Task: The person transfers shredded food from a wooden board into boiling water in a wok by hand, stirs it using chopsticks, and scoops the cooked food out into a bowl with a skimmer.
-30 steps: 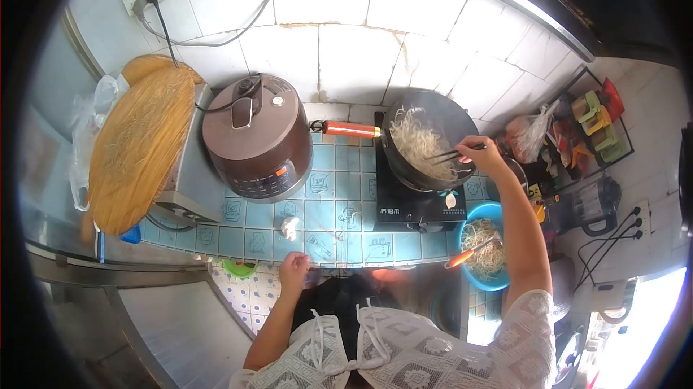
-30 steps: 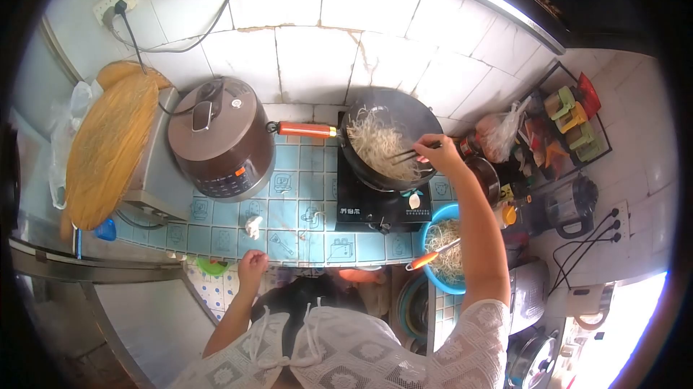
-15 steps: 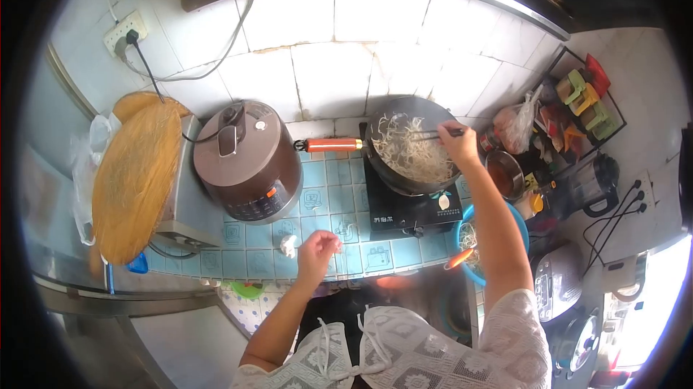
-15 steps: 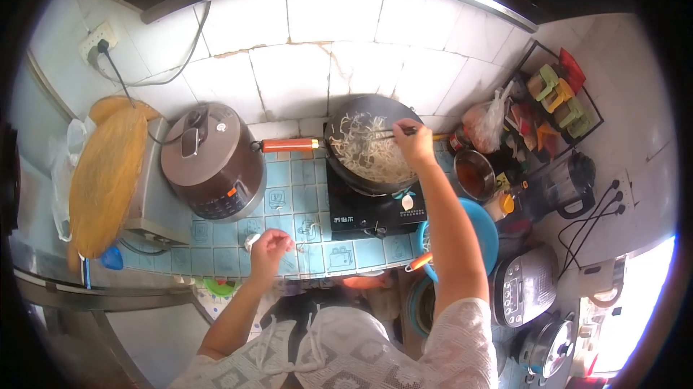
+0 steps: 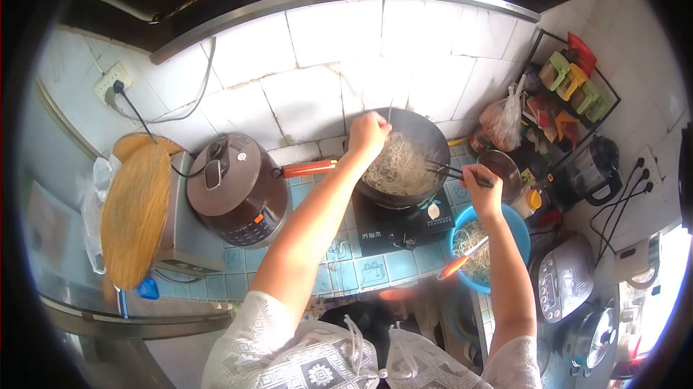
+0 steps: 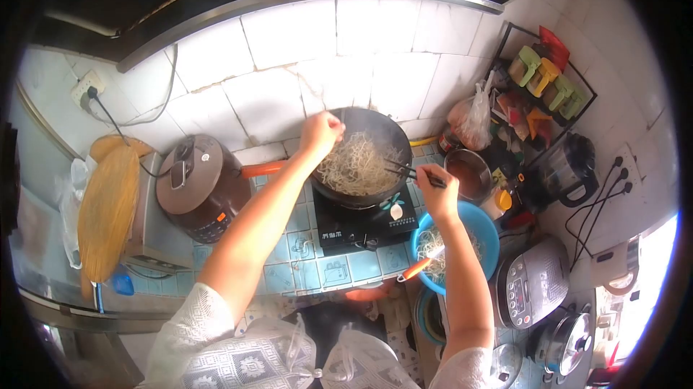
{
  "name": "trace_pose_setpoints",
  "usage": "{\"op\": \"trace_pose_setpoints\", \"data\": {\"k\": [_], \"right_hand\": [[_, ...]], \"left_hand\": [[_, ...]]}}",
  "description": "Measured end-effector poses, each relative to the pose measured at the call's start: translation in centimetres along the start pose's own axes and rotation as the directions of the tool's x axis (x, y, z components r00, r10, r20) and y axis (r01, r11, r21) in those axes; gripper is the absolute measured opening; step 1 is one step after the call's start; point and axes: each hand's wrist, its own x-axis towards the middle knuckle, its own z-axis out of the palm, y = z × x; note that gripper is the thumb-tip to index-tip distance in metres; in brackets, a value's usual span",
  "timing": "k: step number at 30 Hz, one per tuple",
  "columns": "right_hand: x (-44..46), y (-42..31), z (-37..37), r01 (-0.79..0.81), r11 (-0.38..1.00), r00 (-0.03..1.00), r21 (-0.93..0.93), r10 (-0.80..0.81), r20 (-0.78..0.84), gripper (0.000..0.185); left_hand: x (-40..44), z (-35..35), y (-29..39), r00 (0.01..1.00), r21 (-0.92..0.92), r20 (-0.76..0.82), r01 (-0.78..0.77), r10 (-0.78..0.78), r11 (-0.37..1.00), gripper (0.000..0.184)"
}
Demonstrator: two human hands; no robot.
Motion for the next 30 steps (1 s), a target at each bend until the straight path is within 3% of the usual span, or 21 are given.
{"op": "trace_pose_setpoints", "data": {"k": [1, 4, 7, 8, 9, 10, 12, 14, 16, 19, 20, 22, 25, 27, 28, 29, 30], "right_hand": [[-0.4, 0.2, -0.3, -0.021, 1.0, 1.0, 0.014, 0.021, -0.007, 0.008], [-0.2, 1.2, -1.3, -0.014, 0.998, 0.999, 0.062, 0.017, -0.038, 0.006], [1.2, 2.6, -1.2, -0.045, 0.998, 0.999, 0.048, 0.045, -0.006, 0.005], [2.0, 3.0, -0.1, -0.029, 0.999, 0.999, 0.023, 0.028, 0.036, 0.005], [3.0, 3.1, 1.2, -0.007, 1.0, 0.997, 0.002, 0.007, 0.077, 0.005], [4.2, 3.0, 2.6, 0.101, 0.989, 0.993, -0.106, -0.094, 0.07, 0.005], [6.5, 3.8, 5.8, 0.258, 0.941, 0.966, -0.22, -0.249, 0.067, 0.007], [8.1, 6.1, 8.7, 0.315, 0.919, 0.949, -0.236, -0.308, 0.068, 0.009], [9.0, 7.6, 11.1, 0.131, 0.927, 0.978, -0.351, -0.064, 0.197, 0.013], [10.0, 5.4, 11.6, 0.026, 0.975, 0.982, -0.22, 0.015, 0.186, 0.016], [9.6, 2.1, 10.6, -0.079, 0.968, 0.973, -0.239, 0.127, 0.191, 0.014], [8.9, -0.6, 9.4, -0.058, 0.973, 0.963, -0.222, 0.113, 0.244, 0.012], [6.7, -1.0, 9.5, -0.041, 0.982, 0.927, -0.184, 0.106, 0.36, 0.009], [4.7, -0.5, 10.1, 0.073, 0.984, 0.802, -0.165, 0.041, 0.596, 0.007], [4.2, 0.0, 10.2, 0.078, 0.984, 0.797, -0.163, 0.037, 0.603, 0.007], [3.8, 0.9, 10.2, 0.381, 0.91, 0.71, -0.163, -0.175, 0.682, 0.006], [3.6, 1.1, 9.8, 0.645, 0.753, 0.557, -0.129, -0.347, 0.754, 0.005]], "left_hand": [[0.5, 0.8, -0.7, 0.999, 0.293, 0.038, 0.002, -0.014, 0.956, 0.022], [0.9, 0.5, -0.9, 0.995, 0.401, 0.083, 0.017, -0.056, 0.916, 0.02], [-1.9, -2.4, 0.4, 0.965, 0.097, -0.221, -0.12, 0.138, 0.988, 0.017], [-3.3, -3.4, 1.3, 0.965, 0.096, -0.221, -0.119, 0.138, 0.988, 0.017], [-5.1, -4.4, 2.2, 0.955, -0.065, -0.272, -0.138, 0.115, 0.988, 0.016], [-6.8, -5.1, 2.3, 0.944, -0.224, -0.319, -0.161, 0.083, 0.961, 0.015], [-10.3, -5.3, 0.6, 0.933, -0.303, -0.343, -0.221, 0.111, 0.927, 0.014], [-14.9, -5.4, 0.0, 0.965, -0.415, -0.263, -0.128, 0.016, 0.901, 0.017], [-19.8, -4.6, -2.9, 0.98, -0.432, -0.191, -0.042, -0.046, 0.901, 0.015], [-28.6, -3.9, -6.9, 0.967, -0.419, -0.023, 0.222, -0.255, 0.88, 0.015], [-31.2, -4.1, -7.8, 0.946, -0.391, 0.032, 0.309, -0.323, 0.867, 0.016], [-36.0, -3.9, -10.6, 0.878, -0.331, 0.089, 0.471, -0.47, 0.818, 0.016], [-39.1, -3.5, -12.0, 0.871, -0.344, 0.027, 0.468, -0.49, 0.814, 0.017], [-39.6, -2.9, -11.5, 0.86, -0.401, 0.023, 0.474, -0.509, 0.784, 0.017], [-39.7, -2.8, -11.2, 0.85, -0.454, 0.022, 0.477, -0.526, 0.753, 0.017], [-39.8, -2.8, -11.1, 0.847, -0.46, 0.015, 0.478, -0.532, 0.749, 0.017], [-40.0, -2.8, -11.0, 0.853, -0.451, 0.009, 0.469, -0.522, 0.759, 0.017]]}}
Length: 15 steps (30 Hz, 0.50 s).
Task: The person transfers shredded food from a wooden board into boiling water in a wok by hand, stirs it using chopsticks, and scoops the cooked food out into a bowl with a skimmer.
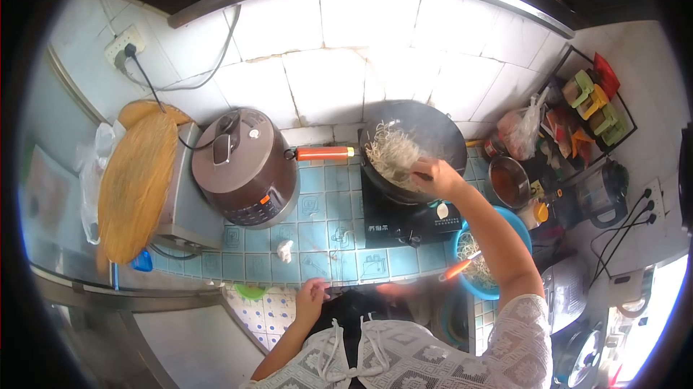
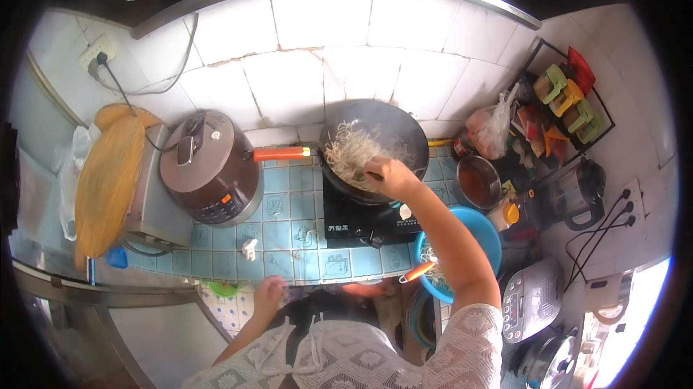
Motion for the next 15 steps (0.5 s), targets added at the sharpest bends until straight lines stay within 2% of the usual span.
{"op": "trace_pose_setpoints", "data": {"k": [1, 3, 5, 6, 7, 9, 10, 12, 13, 15], "right_hand": [[-0.3, 0.3, -0.4, 0.005, 1.0, 1.0, 0.001, -0.005, 0.01, 0.005], [-0.6, 1.1, -1.8, 0.069, 0.988, 0.984, -0.138, -0.09, -0.154, 0.005], [-0.2, 3.0, -2.6, -0.055, 0.998, 0.911, 0.032, 0.063, -0.408, 0.007], [-0.1, 3.6, -2.9, -0.166, 0.967, 0.872, 0.195, 0.236, -0.43, 0.006], [0.1, 3.9, -3.3, -0.254, 0.938, 0.832, 0.238, 0.337, -0.442, 0.006], [0.5, 3.8, -3.8, -0.354, 0.908, 0.76, 0.224, 0.418, -0.497, 0.008], [0.7, 3.4, -4.1, -0.35, 0.91, 0.762, 0.222, 0.414, -0.497, 0.008], [0.8, 2.3, -4.7, -0.346, 0.857, 0.657, 0.381, 0.512, -0.554, 0.011], [0.9, 1.9, -4.9, -0.345, 0.857, 0.658, 0.383, 0.512, -0.553, 0.011], [0.9, 1.4, -5.0, -0.344, 0.807, 0.598, 0.48, 0.582, -0.551, 0.013]], "left_hand": [[-0.3, 0.0, -0.1, 1.0, 0.011, 0.002, -0.013, 0.013, 1.0, 0.017], [-0.6, -0.4, -1.6, 1.0, 0.032, -0.019, -0.024, 0.024, 0.999, 0.017], [-1.3, -0.8, -2.5, 0.999, 0.053, -0.039, -0.027, 0.029, 0.998, 0.018], [-1.4, -0.9, -2.4, 0.999, 0.05, -0.038, -0.018, 0.02, 0.999, 0.018], [-1.4, -1.1, -2.2, 0.999, 0.048, -0.036, -0.013, 0.015, 0.999, 0.018], [-1.5, -1.3, -2.2, 0.999, 0.022, -0.047, -0.018, 0.019, 1.0, 0.018], [-1.6, -1.4, -2.1, 0.998, 0.001, -0.054, -0.019, 0.019, 1.0, 0.018], [-2.2, -1.7, -1.5, 0.997, -0.002, -0.075, 0.005, -0.006, 1.0, 0.018], [-2.3, -1.7, -1.1, 0.995, -0.006, -0.093, 0.03, -0.03, 1.0, 0.018], [-2.5, -1.7, -1.0, 0.995, -0.02, -0.099, 0.019, -0.021, 1.0, 0.017]]}}
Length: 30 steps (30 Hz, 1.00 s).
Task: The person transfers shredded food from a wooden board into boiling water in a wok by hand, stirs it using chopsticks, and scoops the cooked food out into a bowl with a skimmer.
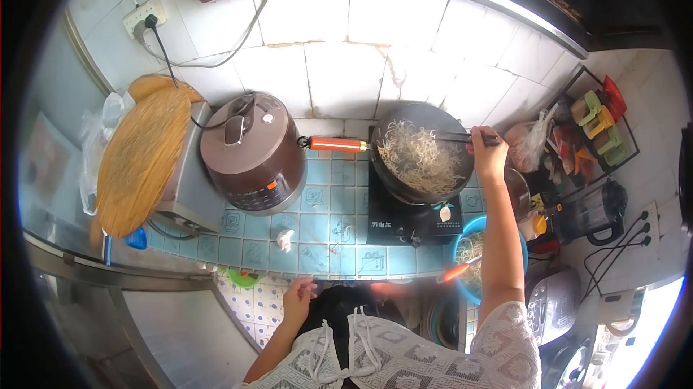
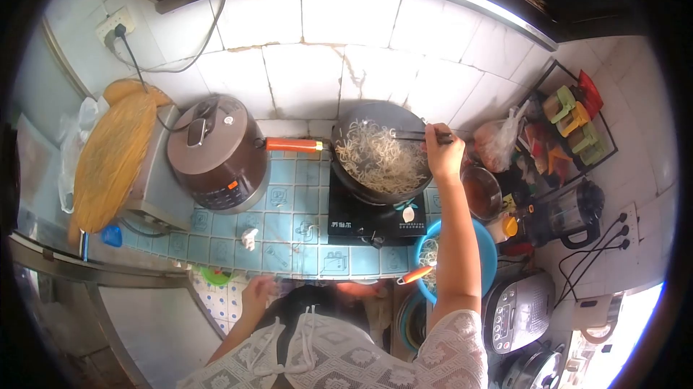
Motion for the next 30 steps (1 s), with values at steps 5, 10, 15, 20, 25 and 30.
{"op": "trace_pose_setpoints", "data": {"k": [5, 10, 15, 20, 25, 30], "right_hand": [[-1.0, 5.3, 3.8, 0.145, 0.975, 0.975, -0.17, -0.112, 0.191, 0.014], [-2.2, 2.8, 4.1, 0.078, 0.973, 0.947, -0.215, -0.005, 0.321, 0.013], [-3.3, 3.0, 4.8, -0.02, 0.988, 0.886, -0.156, 0.089, 0.455, 0.012], [-1.7, 2.7, 2.8, 0.072, 0.974, 0.928, -0.214, 0.013, 0.373, 0.013], [-0.4, 3.0, 2.4, 0.003, 0.985, 0.982, -0.171, 0.03, 0.186, 0.013], [-1.5, 5.4, 4.6, -0.06, 0.979, 0.913, -0.197, 0.133, 0.386, 0.015]], "left_hand": [[-0.2, 0.7, -1.0, 0.997, 0.035, 0.048, -0.061, 0.059, 0.998, 0.015], [-0.3, 0.2, -0.2, 0.994, 0.052, 0.106, -0.011, 0.005, 0.999, 0.015], [-0.2, -0.1, 0.3, 0.99, 0.083, 0.133, -0.056, 0.044, 0.995, 0.016], [-0.2, -1.0, -1.3, 0.992, 0.091, 0.116, -0.061, 0.051, 0.994, 0.017], [-0.2, -0.6, -0.8, 0.995, 0.036, 0.101, -0.031, 0.028, 0.999, 0.016], [-0.2, -0.6, -0.9, 0.992, 0.028, 0.122, -0.017, 0.013, 0.999, 0.016]]}}
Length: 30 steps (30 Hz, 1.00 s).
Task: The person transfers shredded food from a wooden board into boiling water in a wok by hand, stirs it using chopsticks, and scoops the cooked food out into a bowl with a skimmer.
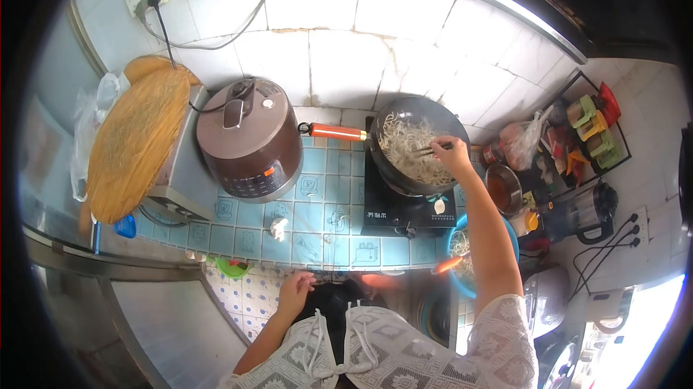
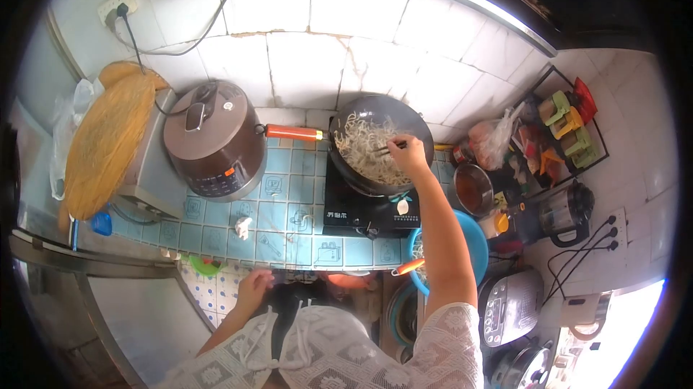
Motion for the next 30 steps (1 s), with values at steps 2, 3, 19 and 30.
{"op": "trace_pose_setpoints", "data": {"k": [2, 3, 19, 30], "right_hand": [[-1.0, -2.6, -1.1, -0.002, 0.992, 1.0, -0.13, 0.0, -0.017, 0.016], [-1.4, -3.6, -1.7, 0.042, 0.989, 0.996, -0.143, -0.052, -0.067, 0.016], [-1.6, -1.6, -5.8, 0.028, 0.988, 0.967, -0.154, -0.065, -0.245, 0.011], [-3.6, -5.0, -4.6, -0.026, 0.98, 0.997, -0.196, 0.04, 0.069, 0.014]], "left_hand": [[-0.3, -0.2, -1.2, 1.0, 0.011, -0.006, 0.016, -0.016, 1.0, 0.016], [-0.4, -0.3, -1.6, 0.999, -0.002, -0.032, 0.022, -0.022, 1.0, 0.016], [-1.9, -1.5, -1.1, 0.991, 0.011, -0.123, 0.057, -0.056, 0.998, 0.015], [-2.1, -1.6, -1.4, 0.995, 0.017, -0.089, 0.039, -0.038, 0.999, 0.016]]}}
